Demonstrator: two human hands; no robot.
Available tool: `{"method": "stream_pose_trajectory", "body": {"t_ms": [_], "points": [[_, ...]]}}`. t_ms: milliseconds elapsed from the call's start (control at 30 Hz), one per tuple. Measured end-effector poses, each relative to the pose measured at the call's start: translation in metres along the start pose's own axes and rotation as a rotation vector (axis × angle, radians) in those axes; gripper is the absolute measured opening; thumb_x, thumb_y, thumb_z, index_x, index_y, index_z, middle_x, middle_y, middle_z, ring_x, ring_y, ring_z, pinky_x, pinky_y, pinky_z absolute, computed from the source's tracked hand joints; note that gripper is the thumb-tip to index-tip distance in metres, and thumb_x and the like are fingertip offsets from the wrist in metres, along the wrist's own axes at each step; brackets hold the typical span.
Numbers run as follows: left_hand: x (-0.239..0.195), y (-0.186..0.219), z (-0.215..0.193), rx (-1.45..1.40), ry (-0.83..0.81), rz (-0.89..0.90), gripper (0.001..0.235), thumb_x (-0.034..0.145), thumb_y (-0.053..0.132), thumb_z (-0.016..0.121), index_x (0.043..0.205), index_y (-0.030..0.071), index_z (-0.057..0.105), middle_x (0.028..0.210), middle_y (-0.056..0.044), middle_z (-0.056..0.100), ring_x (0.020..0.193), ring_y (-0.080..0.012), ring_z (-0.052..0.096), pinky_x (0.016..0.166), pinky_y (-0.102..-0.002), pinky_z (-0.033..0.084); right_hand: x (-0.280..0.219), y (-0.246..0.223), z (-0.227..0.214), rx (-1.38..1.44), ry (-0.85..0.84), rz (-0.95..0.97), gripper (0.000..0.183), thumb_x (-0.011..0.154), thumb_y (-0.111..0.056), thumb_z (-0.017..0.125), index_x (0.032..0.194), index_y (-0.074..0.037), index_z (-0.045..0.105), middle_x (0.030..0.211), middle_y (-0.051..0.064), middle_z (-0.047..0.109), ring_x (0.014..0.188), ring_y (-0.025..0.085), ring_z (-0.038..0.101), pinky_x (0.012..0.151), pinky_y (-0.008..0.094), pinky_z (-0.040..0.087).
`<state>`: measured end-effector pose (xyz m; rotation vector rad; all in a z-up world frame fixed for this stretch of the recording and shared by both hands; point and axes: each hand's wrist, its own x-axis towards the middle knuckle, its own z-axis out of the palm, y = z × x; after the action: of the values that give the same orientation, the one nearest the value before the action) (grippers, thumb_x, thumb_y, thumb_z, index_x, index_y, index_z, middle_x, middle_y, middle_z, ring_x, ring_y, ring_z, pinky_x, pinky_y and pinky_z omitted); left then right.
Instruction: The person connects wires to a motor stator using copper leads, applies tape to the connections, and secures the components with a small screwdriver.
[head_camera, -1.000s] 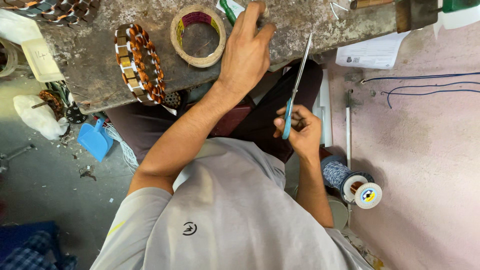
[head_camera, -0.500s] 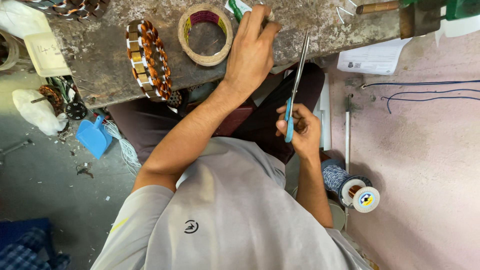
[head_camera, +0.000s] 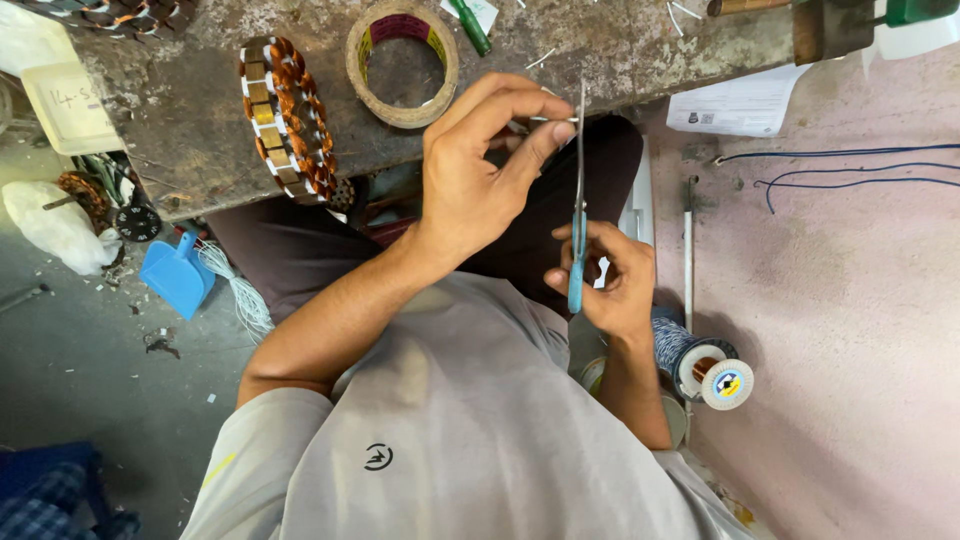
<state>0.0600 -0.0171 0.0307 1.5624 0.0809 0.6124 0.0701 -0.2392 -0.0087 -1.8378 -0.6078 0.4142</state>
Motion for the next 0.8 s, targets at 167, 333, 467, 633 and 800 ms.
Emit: {"method": "stream_pose_trajectory", "body": {"t_ms": [167,333,467,633,800], "points": [[-0.008,0.013,-0.014,0.080,-0.015,0.054,0.012,0.099,0.000,0.078,0.110,0.003,0.074,0.106,-0.005,0.069,0.087,-0.0080,0.070,0.070,-0.020,0.057,0.004,-0.018,0.003,-0.129,-0.011,-0.046,0.040,0.076,-0.014,0.089,0.112,-0.003,0.072,0.073,-0.002,0.065,0.061,0.005,0.058,0.053,0.021,0.038],[-0.011,0.016,-0.020,0.099,0.003,0.056,0.009,0.098,0.000,0.078,0.105,0.002,0.073,0.103,-0.005,0.069,0.081,-0.0071,0.067,0.066,-0.021,0.054,0.004,-0.018,0.009,-0.120,-0.024,-0.023,0.041,0.075,-0.013,0.089,0.112,-0.004,0.073,0.073,-0.003,0.065,0.062,0.004,0.060,0.053,0.021,0.038],[-0.014,0.016,-0.024,0.123,0.006,0.088,0.009,0.098,0.001,0.078,0.104,0.003,0.072,0.102,-0.004,0.069,0.081,-0.0079,0.067,0.067,-0.022,0.053,0.001,-0.016,0.012,-0.135,-0.017,-0.016,0.041,0.075,-0.013,0.090,0.112,-0.005,0.073,0.072,-0.003,0.066,0.062,0.004,0.060,0.053,0.020,0.038],[-0.014,0.016,-0.025,0.130,0.018,0.090,0.009,0.097,0.000,0.078,0.103,0.003,0.072,0.100,-0.005,0.069,0.078,-0.0088,0.066,0.065,-0.022,0.052,-0.003,-0.012,0.012,-0.106,-0.015,0.012,0.041,0.075,-0.012,0.090,0.110,-0.003,0.073,0.072,-0.002,0.065,0.061,0.004,0.057,0.053,0.020,0.038],[-0.016,0.020,-0.028,0.155,0.031,0.099,0.010,0.097,-0.001,0.078,0.104,0.003,0.072,0.100,-0.004,0.068,0.080,-0.0096,0.066,0.063,-0.021,0.052,-0.006,-0.010,0.009,-0.125,-0.010,-0.002,0.038,0.073,-0.010,0.091,0.105,0.000,0.073,0.072,0.001,0.068,0.059,0.006,0.057,0.054,0.021,0.040]]}}
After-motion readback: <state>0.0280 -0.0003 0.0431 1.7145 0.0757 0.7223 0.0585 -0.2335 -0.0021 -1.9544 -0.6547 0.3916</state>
